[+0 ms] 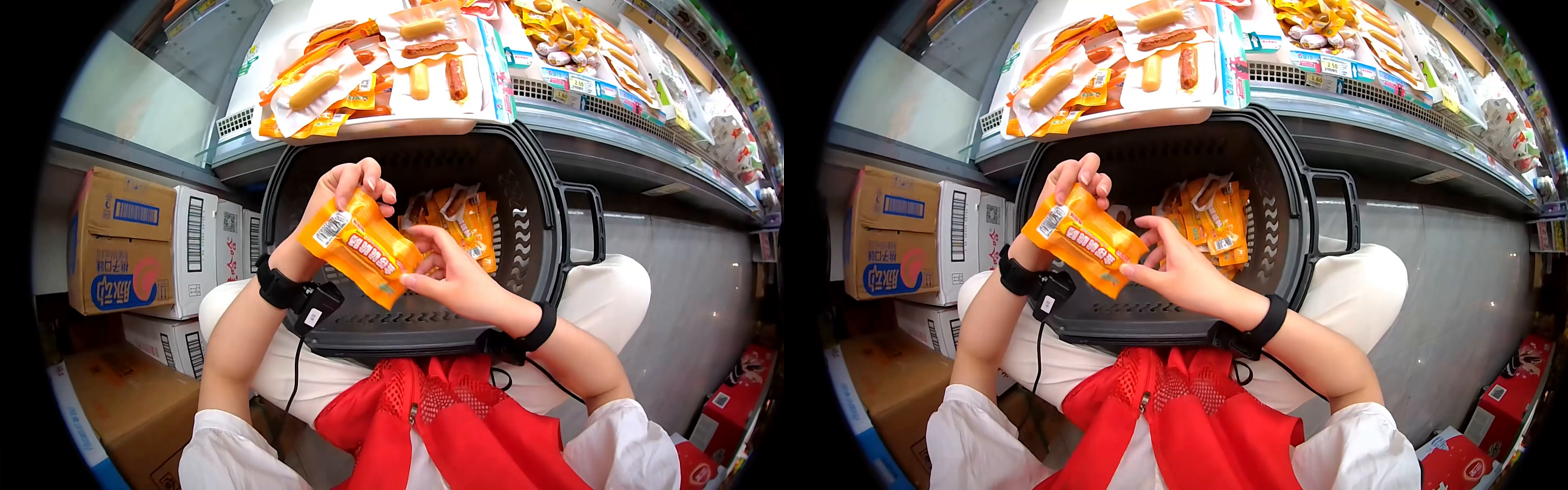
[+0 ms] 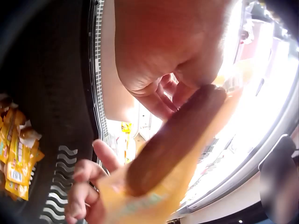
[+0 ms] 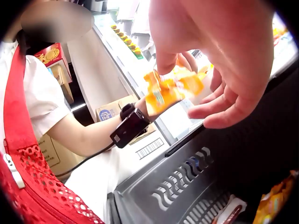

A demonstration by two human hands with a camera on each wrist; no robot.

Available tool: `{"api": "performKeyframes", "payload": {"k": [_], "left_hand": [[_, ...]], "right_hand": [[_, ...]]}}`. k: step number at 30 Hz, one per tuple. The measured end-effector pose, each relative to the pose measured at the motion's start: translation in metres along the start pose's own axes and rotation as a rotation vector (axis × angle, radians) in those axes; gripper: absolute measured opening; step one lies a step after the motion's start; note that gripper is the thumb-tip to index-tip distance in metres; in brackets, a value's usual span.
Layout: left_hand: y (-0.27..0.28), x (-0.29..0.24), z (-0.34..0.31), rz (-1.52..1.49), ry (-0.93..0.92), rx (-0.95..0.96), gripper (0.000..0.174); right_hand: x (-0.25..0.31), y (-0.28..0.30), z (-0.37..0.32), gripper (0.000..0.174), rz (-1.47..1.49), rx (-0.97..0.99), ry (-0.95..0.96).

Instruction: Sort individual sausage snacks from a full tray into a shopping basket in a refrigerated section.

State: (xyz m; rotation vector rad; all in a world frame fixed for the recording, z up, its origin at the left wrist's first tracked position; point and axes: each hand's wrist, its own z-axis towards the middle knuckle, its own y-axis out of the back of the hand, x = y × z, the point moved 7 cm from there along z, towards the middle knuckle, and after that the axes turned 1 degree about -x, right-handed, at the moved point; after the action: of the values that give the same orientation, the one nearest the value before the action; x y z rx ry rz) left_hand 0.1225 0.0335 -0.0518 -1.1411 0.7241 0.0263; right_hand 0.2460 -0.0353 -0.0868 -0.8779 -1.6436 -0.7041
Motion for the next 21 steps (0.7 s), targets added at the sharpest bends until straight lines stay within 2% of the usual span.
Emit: {"api": "performKeyframes", "payload": {"k": [2, 4, 5, 6, 8, 9, 10, 11, 12, 13, 14, 16, 18, 19, 20, 21], "left_hand": [[0.001, 0.008, 0.0, -0.068, 0.037, 0.022, 0.03], [0.002, 0.016, -0.001, 0.001, 0.063, -0.008, 0.029], [0.003, 0.021, -0.002, 0.009, 0.058, -0.008, 0.029], [0.004, 0.023, -0.002, 0.005, 0.062, -0.005, 0.029], [0.015, 0.024, -0.004, 0.179, 0.106, -0.124, 0.027], [0.018, 0.02, -0.004, 0.353, 0.099, -0.16, 0.021], [0.025, 0.011, -0.007, 0.662, 0.087, -0.285, 0.007], [0.03, 0.005, -0.007, 0.77, 0.122, -0.447, 0.001], [0.036, -0.002, -0.008, 0.876, 0.156, -0.612, 0.006], [0.041, -0.006, -0.012, 0.88, 0.205, -0.67, 0.013], [0.045, -0.009, -0.013, 0.862, 0.248, -0.672, 0.015], [0.045, -0.012, -0.014, 0.854, 0.283, -0.663, 0.016], [0.041, -0.012, -0.013, 0.887, 0.294, -0.635, 0.016], [0.039, -0.01, -0.013, 0.921, 0.31, -0.609, 0.015], [0.038, -0.01, -0.014, 0.917, 0.302, -0.612, 0.015], [0.034, -0.01, -0.013, 0.934, 0.298, -0.584, 0.015]], "right_hand": [[-0.002, 0.001, 0.002, 0.047, 0.007, -0.045, 0.031], [-0.007, -0.008, 0.008, 0.041, 0.155, 0.161, -0.031], [-0.005, -0.011, 0.007, 0.031, 0.212, 0.239, -0.149], [-0.007, -0.011, 0.008, 0.031, 0.212, 0.233, -0.15], [-0.006, -0.016, 0.008, 0.033, 0.282, 0.301, -0.086], [-0.006, -0.016, 0.007, 0.031, 0.332, 0.285, -0.092], [-0.009, -0.014, 0.007, 0.031, 0.332, 0.283, -0.094], [-0.014, -0.01, 0.009, 0.031, 0.249, 0.274, -0.141], [-0.016, -0.004, 0.01, 0.032, 0.165, 0.264, -0.186], [-0.019, 0.012, 0.007, 0.032, -0.118, 0.247, -0.27], [-0.014, 0.03, 0.009, 0.033, -0.468, 0.136, -0.28], [-0.019, 0.055, 0.009, 0.028, -0.984, -0.147, -0.086], [-0.022, 0.069, 0.006, 0.022, -1.137, -0.283, -0.084], [-0.027, 0.073, 0.007, 0.021, -1.287, -0.259, -0.091], [-0.033, 0.072, 0.009, 0.021, -1.294, -0.255, -0.087], [-0.036, 0.074, 0.01, 0.014, -1.37, -0.329, -0.088]]}}
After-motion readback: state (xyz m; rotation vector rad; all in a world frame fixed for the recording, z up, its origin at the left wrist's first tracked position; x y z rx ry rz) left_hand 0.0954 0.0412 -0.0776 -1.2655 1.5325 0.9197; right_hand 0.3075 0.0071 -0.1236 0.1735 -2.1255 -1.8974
